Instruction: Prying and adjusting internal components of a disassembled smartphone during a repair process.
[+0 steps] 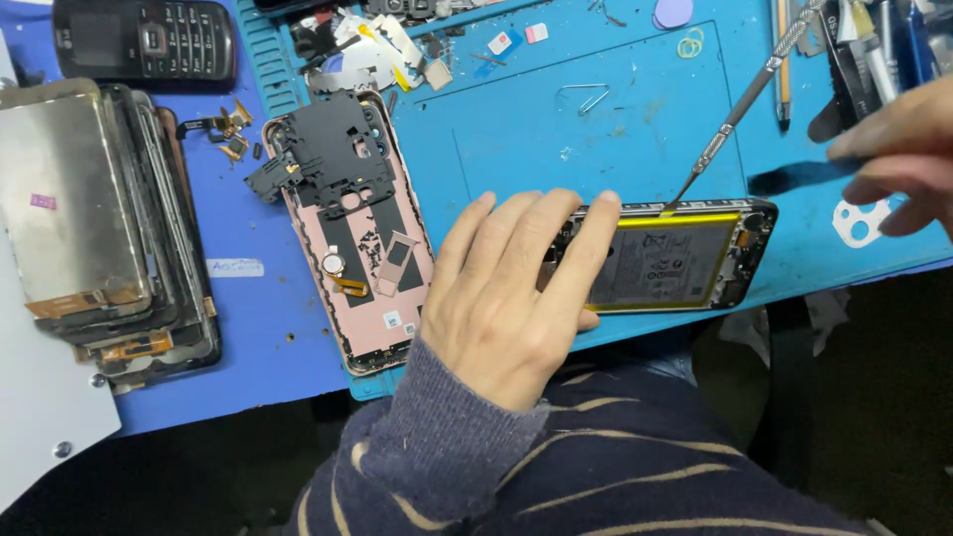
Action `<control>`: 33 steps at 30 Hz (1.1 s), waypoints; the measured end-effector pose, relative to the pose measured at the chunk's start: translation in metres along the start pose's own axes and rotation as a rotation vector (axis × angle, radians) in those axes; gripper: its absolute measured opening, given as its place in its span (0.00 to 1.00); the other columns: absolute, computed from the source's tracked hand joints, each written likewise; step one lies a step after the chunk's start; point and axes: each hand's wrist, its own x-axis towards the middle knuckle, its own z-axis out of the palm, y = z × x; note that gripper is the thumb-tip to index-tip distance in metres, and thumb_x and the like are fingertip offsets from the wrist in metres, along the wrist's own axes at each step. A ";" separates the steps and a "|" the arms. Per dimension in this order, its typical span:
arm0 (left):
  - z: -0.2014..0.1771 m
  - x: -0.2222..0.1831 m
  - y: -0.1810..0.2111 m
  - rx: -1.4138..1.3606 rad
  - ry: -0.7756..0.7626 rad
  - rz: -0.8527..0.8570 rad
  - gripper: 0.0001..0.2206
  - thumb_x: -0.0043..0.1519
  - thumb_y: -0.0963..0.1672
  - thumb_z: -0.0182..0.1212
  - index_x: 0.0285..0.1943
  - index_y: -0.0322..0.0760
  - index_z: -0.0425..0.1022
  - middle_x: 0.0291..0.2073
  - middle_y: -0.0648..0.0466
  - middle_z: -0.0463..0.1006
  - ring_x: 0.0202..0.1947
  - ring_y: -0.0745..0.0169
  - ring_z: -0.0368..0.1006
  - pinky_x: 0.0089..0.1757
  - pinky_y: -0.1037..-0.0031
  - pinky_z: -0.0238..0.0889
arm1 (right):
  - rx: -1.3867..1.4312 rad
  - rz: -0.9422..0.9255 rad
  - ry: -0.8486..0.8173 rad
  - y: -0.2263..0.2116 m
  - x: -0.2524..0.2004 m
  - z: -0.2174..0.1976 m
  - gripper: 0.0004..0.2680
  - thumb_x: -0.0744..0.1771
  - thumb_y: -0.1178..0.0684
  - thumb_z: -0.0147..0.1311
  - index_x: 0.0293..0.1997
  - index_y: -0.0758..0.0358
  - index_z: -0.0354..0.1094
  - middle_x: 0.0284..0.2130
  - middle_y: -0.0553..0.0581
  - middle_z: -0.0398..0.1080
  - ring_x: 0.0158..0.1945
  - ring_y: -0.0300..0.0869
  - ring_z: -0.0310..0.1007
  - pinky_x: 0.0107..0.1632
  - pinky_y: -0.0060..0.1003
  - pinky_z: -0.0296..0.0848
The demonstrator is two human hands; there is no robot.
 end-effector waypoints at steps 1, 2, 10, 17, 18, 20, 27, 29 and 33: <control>-0.001 0.001 0.000 0.002 -0.007 0.005 0.35 0.53 0.42 0.74 0.72 0.35 0.66 0.61 0.47 0.69 0.64 0.48 0.67 0.67 0.49 0.57 | 0.047 0.162 -0.037 0.026 -0.009 0.019 0.03 0.73 0.59 0.53 0.48 0.68 0.69 0.28 0.60 0.64 0.29 0.45 0.72 0.31 0.35 0.77; -0.002 0.001 0.000 0.002 -0.015 0.013 0.33 0.54 0.41 0.73 0.72 0.35 0.67 0.61 0.46 0.69 0.64 0.47 0.67 0.67 0.48 0.57 | 0.094 0.327 -0.072 0.046 -0.020 0.033 0.02 0.74 0.59 0.53 0.48 0.67 0.70 0.26 0.59 0.63 0.28 0.45 0.71 0.29 0.35 0.76; -0.005 0.008 0.008 0.072 -0.012 -0.009 0.26 0.57 0.43 0.70 0.68 0.43 0.73 0.58 0.48 0.71 0.62 0.50 0.68 0.64 0.48 0.61 | -0.198 -0.495 0.127 -0.221 0.057 0.018 0.09 0.65 0.61 0.64 0.46 0.66 0.69 0.34 0.63 0.75 0.34 0.51 0.77 0.38 0.41 0.75; -0.003 0.010 0.010 0.086 -0.004 -0.052 0.24 0.57 0.44 0.69 0.65 0.46 0.75 0.55 0.50 0.72 0.60 0.51 0.70 0.63 0.49 0.63 | -0.187 -0.499 0.018 -0.218 0.065 0.021 0.09 0.61 0.60 0.65 0.42 0.64 0.72 0.30 0.63 0.76 0.33 0.52 0.78 0.34 0.41 0.76; -0.003 0.011 0.010 0.086 -0.006 -0.051 0.24 0.57 0.44 0.69 0.65 0.46 0.75 0.55 0.50 0.72 0.60 0.51 0.70 0.63 0.49 0.63 | -0.185 -0.497 0.018 -0.215 0.067 0.022 0.09 0.61 0.60 0.65 0.42 0.64 0.72 0.30 0.63 0.76 0.33 0.52 0.78 0.34 0.41 0.76; -0.005 0.012 0.011 0.072 -0.011 -0.055 0.23 0.57 0.44 0.68 0.64 0.46 0.75 0.55 0.49 0.72 0.59 0.50 0.70 0.62 0.48 0.63 | -0.053 -0.450 -0.031 -0.210 0.070 0.025 0.07 0.63 0.59 0.64 0.42 0.63 0.71 0.29 0.61 0.75 0.34 0.48 0.79 0.35 0.37 0.78; -0.006 0.013 0.011 0.065 -0.010 -0.053 0.22 0.59 0.44 0.67 0.65 0.46 0.75 0.55 0.48 0.72 0.60 0.50 0.70 0.63 0.47 0.63 | -0.338 -0.296 -0.285 -0.211 0.079 0.017 0.09 0.59 0.58 0.67 0.39 0.57 0.77 0.29 0.56 0.77 0.33 0.42 0.81 0.35 0.37 0.77; -0.008 0.015 0.012 0.057 -0.014 -0.059 0.21 0.58 0.44 0.66 0.63 0.46 0.75 0.53 0.49 0.72 0.58 0.51 0.70 0.62 0.47 0.63 | -0.202 -0.372 -0.017 -0.228 0.076 0.015 0.14 0.57 0.58 0.68 0.43 0.67 0.75 0.37 0.64 0.75 0.33 0.44 0.76 0.35 0.37 0.76; -0.006 0.011 0.013 0.084 0.000 -0.044 0.20 0.62 0.42 0.62 0.65 0.52 0.75 0.55 0.50 0.71 0.60 0.52 0.70 0.64 0.49 0.63 | -0.197 -0.443 -0.003 -0.226 0.077 0.020 0.14 0.57 0.53 0.70 0.42 0.60 0.76 0.35 0.56 0.73 0.35 0.43 0.76 0.37 0.36 0.75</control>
